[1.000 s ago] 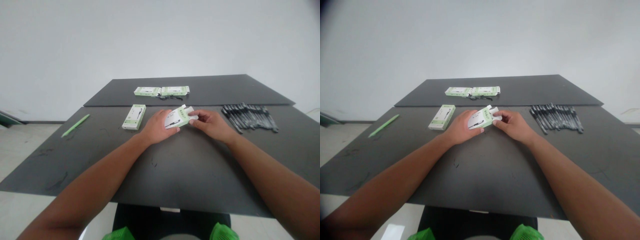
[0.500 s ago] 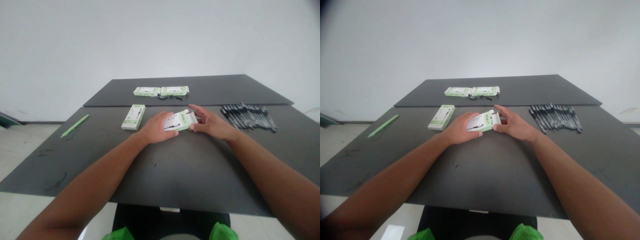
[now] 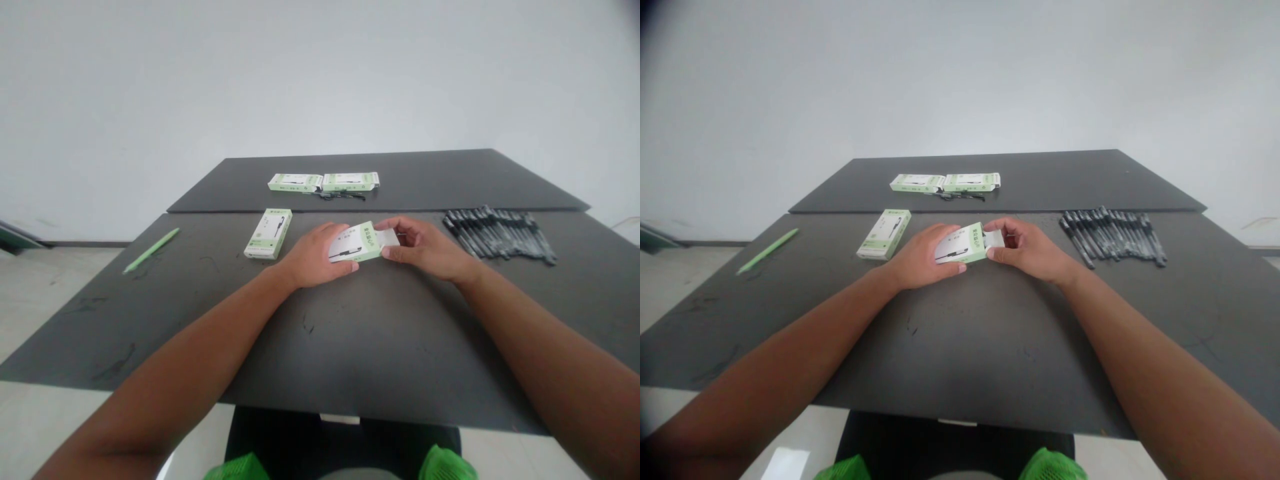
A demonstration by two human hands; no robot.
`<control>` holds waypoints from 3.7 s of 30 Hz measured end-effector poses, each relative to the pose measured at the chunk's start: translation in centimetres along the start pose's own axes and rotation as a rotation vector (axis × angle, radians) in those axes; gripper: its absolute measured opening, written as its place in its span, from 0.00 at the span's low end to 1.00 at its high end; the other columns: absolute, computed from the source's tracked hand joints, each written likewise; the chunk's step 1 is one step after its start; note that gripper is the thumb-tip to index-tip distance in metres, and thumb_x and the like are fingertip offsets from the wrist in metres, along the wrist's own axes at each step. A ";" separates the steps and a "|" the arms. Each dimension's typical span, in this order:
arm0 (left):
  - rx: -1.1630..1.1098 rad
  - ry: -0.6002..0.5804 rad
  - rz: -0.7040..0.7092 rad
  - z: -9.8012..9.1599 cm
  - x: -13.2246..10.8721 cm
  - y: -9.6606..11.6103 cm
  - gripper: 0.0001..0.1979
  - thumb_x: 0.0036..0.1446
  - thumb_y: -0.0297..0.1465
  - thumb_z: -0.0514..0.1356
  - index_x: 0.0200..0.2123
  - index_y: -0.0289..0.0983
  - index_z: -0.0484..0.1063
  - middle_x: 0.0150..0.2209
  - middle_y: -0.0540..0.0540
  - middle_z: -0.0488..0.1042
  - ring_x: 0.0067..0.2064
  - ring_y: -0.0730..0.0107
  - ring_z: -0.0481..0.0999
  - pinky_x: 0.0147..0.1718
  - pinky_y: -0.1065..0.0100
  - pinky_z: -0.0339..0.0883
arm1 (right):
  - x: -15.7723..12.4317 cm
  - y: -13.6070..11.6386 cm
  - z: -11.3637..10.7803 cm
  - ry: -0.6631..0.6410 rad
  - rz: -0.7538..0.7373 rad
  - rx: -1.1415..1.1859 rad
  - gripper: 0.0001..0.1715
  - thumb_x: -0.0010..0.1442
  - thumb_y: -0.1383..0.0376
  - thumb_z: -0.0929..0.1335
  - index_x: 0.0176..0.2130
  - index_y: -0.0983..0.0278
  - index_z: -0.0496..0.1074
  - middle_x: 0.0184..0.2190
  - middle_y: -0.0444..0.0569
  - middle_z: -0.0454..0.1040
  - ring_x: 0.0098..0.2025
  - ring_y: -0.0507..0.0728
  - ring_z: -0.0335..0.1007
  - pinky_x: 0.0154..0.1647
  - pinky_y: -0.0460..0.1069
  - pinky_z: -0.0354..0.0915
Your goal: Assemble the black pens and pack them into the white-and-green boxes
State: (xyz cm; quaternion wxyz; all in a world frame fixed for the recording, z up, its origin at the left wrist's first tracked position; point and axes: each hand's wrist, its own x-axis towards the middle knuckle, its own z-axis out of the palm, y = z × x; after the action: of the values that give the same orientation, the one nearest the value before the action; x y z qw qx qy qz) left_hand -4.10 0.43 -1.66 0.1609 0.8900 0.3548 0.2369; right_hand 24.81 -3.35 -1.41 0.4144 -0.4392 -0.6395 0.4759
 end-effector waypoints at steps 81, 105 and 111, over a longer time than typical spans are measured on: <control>-0.027 0.041 0.033 0.4 0.2 0.4 0.40 0.60 0.47 0.74 0.69 0.38 0.70 0.65 0.32 0.77 0.66 0.41 0.78 0.69 0.42 0.71 | 0.1 -0.1 3.6 0.221 0.125 0.488 0.41 0.57 0.51 0.85 0.65 0.61 0.80 0.31 0.42 0.78 0.23 0.49 0.67 0.22 0.47 0.63; 0.067 -0.007 -0.051 0.5 0.0 1.1 0.40 0.62 0.49 0.72 0.70 0.35 0.70 0.65 0.31 0.76 0.67 0.38 0.77 0.69 0.42 0.71 | 0.0 0.5 3.9 0.089 0.134 0.120 0.48 0.71 0.46 0.75 0.78 0.64 0.68 0.23 0.41 0.75 0.24 0.54 0.70 0.26 0.48 0.69; 0.104 -0.010 -0.081 0.4 0.0 1.5 0.42 0.63 0.49 0.70 0.73 0.34 0.68 0.67 0.29 0.75 0.69 0.37 0.76 0.69 0.42 0.71 | -0.2 0.0 4.2 0.081 0.143 0.119 0.48 0.71 0.43 0.74 0.78 0.64 0.68 0.22 0.41 0.75 0.23 0.55 0.71 0.25 0.49 0.69</control>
State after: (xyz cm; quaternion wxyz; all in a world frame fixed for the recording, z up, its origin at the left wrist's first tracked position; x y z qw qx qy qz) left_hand -3.09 -0.68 -1.27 0.1258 0.8832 0.4017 0.2068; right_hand 20.83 -4.55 -2.30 0.4301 -0.4773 -0.5597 0.5234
